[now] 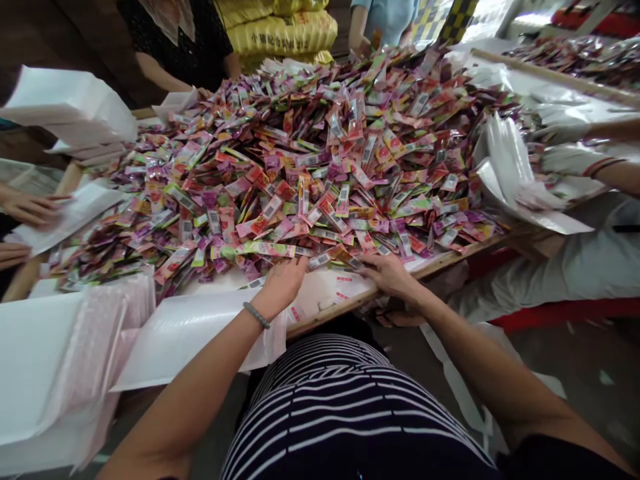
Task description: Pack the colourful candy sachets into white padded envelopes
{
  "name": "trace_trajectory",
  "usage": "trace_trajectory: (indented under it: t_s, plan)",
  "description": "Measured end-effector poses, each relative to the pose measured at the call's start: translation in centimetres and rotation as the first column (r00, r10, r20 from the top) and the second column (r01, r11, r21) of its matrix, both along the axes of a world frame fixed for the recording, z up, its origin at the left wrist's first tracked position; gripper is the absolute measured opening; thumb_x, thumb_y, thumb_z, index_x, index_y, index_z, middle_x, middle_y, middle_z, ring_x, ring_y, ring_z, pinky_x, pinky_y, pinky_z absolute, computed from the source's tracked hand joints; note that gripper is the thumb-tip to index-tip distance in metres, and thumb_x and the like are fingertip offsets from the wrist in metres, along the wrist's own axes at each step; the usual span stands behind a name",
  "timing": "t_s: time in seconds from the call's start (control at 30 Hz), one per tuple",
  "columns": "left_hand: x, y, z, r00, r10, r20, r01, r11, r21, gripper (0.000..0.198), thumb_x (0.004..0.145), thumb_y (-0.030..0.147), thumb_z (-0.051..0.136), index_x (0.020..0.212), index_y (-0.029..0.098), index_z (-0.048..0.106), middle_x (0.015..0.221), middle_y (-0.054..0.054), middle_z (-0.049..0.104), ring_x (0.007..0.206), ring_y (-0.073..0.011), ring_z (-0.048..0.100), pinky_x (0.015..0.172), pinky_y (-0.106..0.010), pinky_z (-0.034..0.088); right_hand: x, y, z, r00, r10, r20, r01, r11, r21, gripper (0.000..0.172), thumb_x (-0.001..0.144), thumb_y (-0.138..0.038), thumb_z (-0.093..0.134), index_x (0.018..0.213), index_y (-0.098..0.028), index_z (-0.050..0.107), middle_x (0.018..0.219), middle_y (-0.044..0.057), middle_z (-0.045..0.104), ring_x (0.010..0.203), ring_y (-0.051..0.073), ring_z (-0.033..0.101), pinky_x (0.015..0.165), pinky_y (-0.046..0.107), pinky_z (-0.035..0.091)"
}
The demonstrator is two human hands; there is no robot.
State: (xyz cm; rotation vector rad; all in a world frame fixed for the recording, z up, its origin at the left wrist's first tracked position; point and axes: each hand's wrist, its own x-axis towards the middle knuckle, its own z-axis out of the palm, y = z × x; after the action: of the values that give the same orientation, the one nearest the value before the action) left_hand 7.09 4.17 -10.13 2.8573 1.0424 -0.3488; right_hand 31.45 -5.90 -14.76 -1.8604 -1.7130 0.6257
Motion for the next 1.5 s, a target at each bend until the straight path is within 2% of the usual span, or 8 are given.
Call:
trace_trajectory:
  t_s: [0.27,0.6,0.67,0.73,0.87,1.07,1.3,1.5]
  plan:
    - [0.6,0.3,1.1,0.998,-0.053,-0.015,0.052,0.995,-0.080,0.026,0.087,0.004,0.042,0.104,0.012,0.061,0.102,-0.016,0.066,0.099,-0.0254,0.064,0.083,-0.034,0.048,0.3,0.4,0.7,0.780,-0.128,-0.613,0.081,0.991,-0.104,0.033,0.069,-0.048,0.070,0.080,-0.017,0.068,0.070,0.001,0.064,0.062,0.014,0.055,0.061,0.027,0.043]
    - [3.7,-1.1,-0.1,0.957,0.146,0.252,-0.092,0.972,-0.215,0.012,0.078,0.010,0.053,0.084,0.013,0.064,0.089,-0.013,0.067,0.092,-0.0260,0.064,0.083,-0.036,0.048,-1.3,-1.0,0.5,0.483,-0.331,-0.811,0.399,0.907,-0.133,0.038,0.059,-0.044,0.080,0.086,-0.019,0.069,0.077,0.002,0.068,0.065,0.014,0.058,0.063,0.028,0.047]
    - [3.0,-1.5,0.2,0.805,0.436,0.403,-0.215,0.847,-0.487,0.004,0.074,0.013,0.060,0.077,0.016,0.061,0.079,-0.007,0.066,0.082,-0.0218,0.064,0.078,-0.034,0.050,-2.6,-0.9,0.4,0.379,-0.326,-0.866,0.424,0.893,-0.150,0.040,0.059,-0.045,0.080,0.087,-0.020,0.068,0.078,0.002,0.069,0.065,0.015,0.059,0.064,0.028,0.049]
    - [2.8,-2.4,0.4,0.508,0.758,0.409,-0.153,0.546,-0.823,0.010,0.070,0.013,0.065,0.075,0.016,0.058,0.071,-0.002,0.063,0.071,-0.0163,0.062,0.072,-0.030,0.051,-4.6,-0.6,0.3,0.347,-0.295,-0.890,0.417,0.899,-0.135,0.040,0.063,-0.048,0.077,0.089,-0.020,0.068,0.078,0.003,0.068,0.066,0.016,0.060,0.065,0.029,0.050]
    - [3.4,-4.1,0.3,0.198,0.965,0.169,0.236,0.121,-0.964,0.025,0.064,0.027,0.077,0.076,0.015,0.059,0.072,-0.001,0.064,0.063,-0.0108,0.059,0.061,-0.023,0.049,-9.3,0.0,0.5,0.689,-0.178,-0.703,0.291,0.956,0.044,0.025,0.082,-0.040,0.059,0.091,-0.019,0.068,0.078,0.004,0.068,0.071,0.019,0.061,0.068,0.031,0.051]
    - [3.3,-3.4,-0.7,-0.089,0.996,0.031,0.166,0.045,-0.985,0.031,0.061,0.028,0.082,0.068,0.014,0.056,0.055,0.004,0.057,0.045,-0.0077,0.052,0.045,-0.020,0.040,-8.4,1.3,2.3,0.955,0.238,-0.177,-0.206,0.962,0.182,0.019,0.090,-0.025,0.052,0.089,-0.021,0.070,0.088,0.005,0.071,0.077,0.017,0.063,0.072,0.026,0.047]
    - [2.2,-3.2,-0.1,-0.116,0.988,-0.105,0.234,-0.075,-0.969,0.043,0.060,0.031,0.085,0.059,0.017,0.045,0.045,0.009,0.045,0.038,-0.0031,0.041,0.039,-0.015,0.035,0.6,4.5,4.1,0.821,-0.205,0.532,0.161,0.979,0.129,0.056,0.083,-0.022,0.056,0.136,-0.007,0.049,0.117,0.023,0.065,0.109,0.035,0.055,0.092,0.046,0.037]
    - [2.6,-4.4,0.3,-0.076,0.976,-0.204,0.253,-0.179,-0.951,0.029,0.064,0.023,0.082,0.068,0.014,0.054,0.051,0.005,0.053,0.038,-0.0035,0.043,0.035,-0.014,0.034,1.7,1.9,3.1,0.904,-0.282,0.321,0.302,0.953,-0.012,0.034,0.081,-0.018,0.046,0.104,-0.016,0.071,0.089,0.010,0.073,0.084,0.025,0.064,0.075,0.032,0.042]
